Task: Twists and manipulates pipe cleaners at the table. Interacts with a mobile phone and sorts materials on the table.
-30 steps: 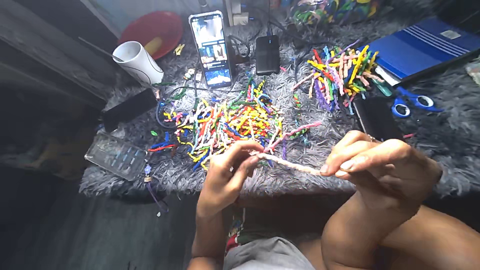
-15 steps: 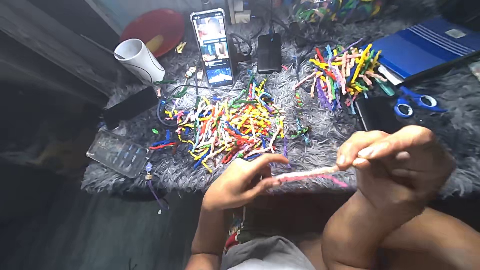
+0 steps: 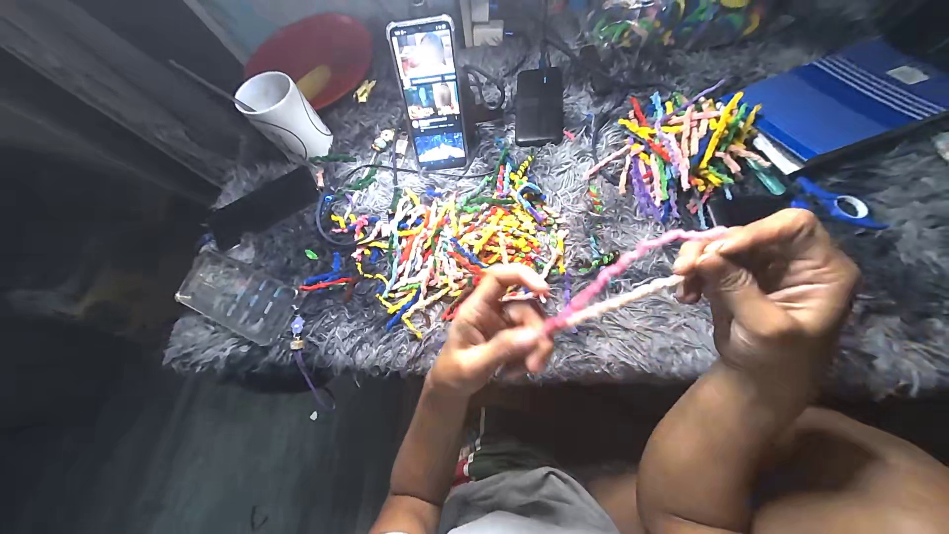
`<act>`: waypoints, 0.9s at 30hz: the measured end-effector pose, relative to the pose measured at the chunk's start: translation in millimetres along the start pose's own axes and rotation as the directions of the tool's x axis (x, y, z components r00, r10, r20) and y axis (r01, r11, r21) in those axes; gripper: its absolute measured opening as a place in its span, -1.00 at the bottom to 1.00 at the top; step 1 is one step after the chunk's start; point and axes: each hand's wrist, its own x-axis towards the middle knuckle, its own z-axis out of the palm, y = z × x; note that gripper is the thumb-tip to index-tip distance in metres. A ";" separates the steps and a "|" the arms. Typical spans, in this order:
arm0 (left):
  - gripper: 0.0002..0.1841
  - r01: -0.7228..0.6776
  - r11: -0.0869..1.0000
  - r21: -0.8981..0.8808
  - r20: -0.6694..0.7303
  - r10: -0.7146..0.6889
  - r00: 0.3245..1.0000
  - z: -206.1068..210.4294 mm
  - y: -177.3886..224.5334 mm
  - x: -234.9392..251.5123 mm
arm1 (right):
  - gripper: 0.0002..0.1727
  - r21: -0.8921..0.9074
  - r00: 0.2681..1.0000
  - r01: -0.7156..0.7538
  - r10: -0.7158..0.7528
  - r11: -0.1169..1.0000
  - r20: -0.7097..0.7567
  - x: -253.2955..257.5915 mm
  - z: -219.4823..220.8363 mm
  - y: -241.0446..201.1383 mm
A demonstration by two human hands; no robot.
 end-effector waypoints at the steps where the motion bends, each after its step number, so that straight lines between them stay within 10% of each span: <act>1: -0.57 0.073 0.988 0.133 0.112 -0.088 0.990 -2.1 4.2 -1.0 | -0.80 0.016 1.000 0.001 0.000 1.000 -0.025 1.1 -0.5 2.4; 4: -0.52 0.083 0.810 0.581 0.314 -0.317 0.895 -7.7 14.9 6.2 | -0.82 0.052 1.000 0.029 -0.029 0.998 -0.003 -1.5 2.4 -2.2; 7: -0.62 0.038 0.528 0.849 0.197 -0.382 0.903 -9.9 21.2 7.9 | -0.81 0.062 0.994 0.076 -0.080 0.995 0.070 -8.5 4.8 -14.3; 16: -0.84 0.196 0.383 0.903 -0.242 0.075 0.967 -6.1 21.5 11.4 | -0.93 -0.017 0.945 0.182 -0.170 0.983 0.279 -18.8 8.4 -28.4; 23: -0.85 -0.093 0.897 0.432 -0.419 0.291 0.860 6.0 5.0 18.6 | -0.94 0.018 0.931 0.080 -0.081 0.997 0.355 -9.8 5.8 -8.3; 27: -0.86 -0.256 0.962 -0.099 -0.339 0.209 0.917 9.1 -2.3 17.9 | -0.90 0.167 0.962 -0.028 -0.019 0.986 0.273 -1.6 10.9 6.3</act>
